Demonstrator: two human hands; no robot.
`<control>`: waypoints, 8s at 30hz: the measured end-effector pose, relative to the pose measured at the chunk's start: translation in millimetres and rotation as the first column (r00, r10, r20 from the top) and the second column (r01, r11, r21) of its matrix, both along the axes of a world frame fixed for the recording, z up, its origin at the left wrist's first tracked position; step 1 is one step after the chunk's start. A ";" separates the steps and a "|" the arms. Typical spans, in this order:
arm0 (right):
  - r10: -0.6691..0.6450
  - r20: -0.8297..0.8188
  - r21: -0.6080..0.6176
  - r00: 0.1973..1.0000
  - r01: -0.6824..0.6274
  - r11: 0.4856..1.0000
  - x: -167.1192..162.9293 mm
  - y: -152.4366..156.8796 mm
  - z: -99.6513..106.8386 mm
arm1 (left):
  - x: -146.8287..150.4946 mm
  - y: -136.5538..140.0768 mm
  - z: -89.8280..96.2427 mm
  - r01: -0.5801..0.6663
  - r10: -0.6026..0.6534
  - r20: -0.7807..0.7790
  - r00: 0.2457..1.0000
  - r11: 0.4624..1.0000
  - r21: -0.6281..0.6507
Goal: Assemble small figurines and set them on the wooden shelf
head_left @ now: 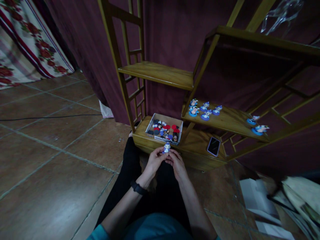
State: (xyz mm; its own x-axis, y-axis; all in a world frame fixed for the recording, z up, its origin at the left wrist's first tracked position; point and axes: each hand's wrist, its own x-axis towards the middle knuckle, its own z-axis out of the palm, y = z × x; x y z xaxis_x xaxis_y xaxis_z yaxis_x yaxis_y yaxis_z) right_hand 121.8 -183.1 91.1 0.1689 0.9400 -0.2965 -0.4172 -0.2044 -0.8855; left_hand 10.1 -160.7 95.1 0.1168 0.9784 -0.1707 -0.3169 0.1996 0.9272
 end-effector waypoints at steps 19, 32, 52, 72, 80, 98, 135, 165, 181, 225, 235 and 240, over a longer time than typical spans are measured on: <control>-0.025 0.005 0.009 1.000 0.025 1.000 -0.1 0.2 -0.2 | 0.1 3.2 -7.7 0.032 -0.032 -0.001 0.999 0.999 0.025; -0.058 0.008 0.019 0.998 0.057 0.998 -0.5 2.4 -2.2 | 0.1 3.7 -6.9 -0.019 0.019 -0.009 1.000 1.000 0.005; -0.032 0.009 0.041 0.999 0.031 0.999 -0.7 1.6 -1.2 | -1.7 2.5 -6.2 -0.035 0.037 -0.049 0.998 0.998 0.051; 0.000 0.061 0.055 0.998 -0.003 0.998 0.2 0.3 0.6 | -1.1 1.5 -9.3 -0.006 0.007 -0.010 1.000 0.998 0.070; -0.009 0.078 0.047 0.997 0.006 0.999 0.0 0.8 0.2 | 1.5 0.2 -7.0 0.002 0.001 -0.027 1.000 0.996 0.088; -0.034 0.107 0.042 0.994 0.030 0.999 5.5 1.7 -2.2 | 0.3 2.1 -6.0 0.063 -0.057 -0.065 0.996 0.994 0.087; -0.251 0.313 0.382 0.916 0.120 0.916 112.7 44.4 79.8 | 61.0 29.8 19.0 0.147 0.002 -0.334 0.942 0.897 0.418; -0.373 0.767 0.446 0.521 -0.015 0.895 251.3 118.8 136.4 | 33.4 33.0 -28.2 0.097 0.043 -0.417 0.908 0.946 0.309; -0.387 0.806 0.451 0.448 -0.041 0.892 256.8 118.3 131.2 | 31.0 31.8 -26.7 0.108 0.025 -0.434 0.900 0.954 0.279; -0.299 0.766 0.435 0.569 -0.117 0.893 74.4 52.8 25.8 | -11.9 48.5 -64.6 0.010 0.053 -0.408 0.911 0.989 0.150; 0.229 0.972 -0.234 -0.053 -0.324 0.917 50.0 193.2 -50.8 | -34.2 47.1 -74.0 -0.054 0.072 -0.349 0.934 0.997 0.061; 0.338 0.913 -0.396 -0.228 -0.298 0.869 48.8 211.3 -63.1 | -40.2 47.1 -76.8 -0.084 0.089 -0.301 0.950 0.996 0.028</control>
State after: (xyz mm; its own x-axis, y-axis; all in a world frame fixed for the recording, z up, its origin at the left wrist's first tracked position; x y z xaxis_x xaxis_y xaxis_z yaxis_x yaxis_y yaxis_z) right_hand 170.7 28.3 28.0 -0.0435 0.9810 -0.1891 0.9768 0.0020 -0.2140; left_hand -30.0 -113.6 18.3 -0.0232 0.9851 -0.1706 -0.0376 0.1697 0.9848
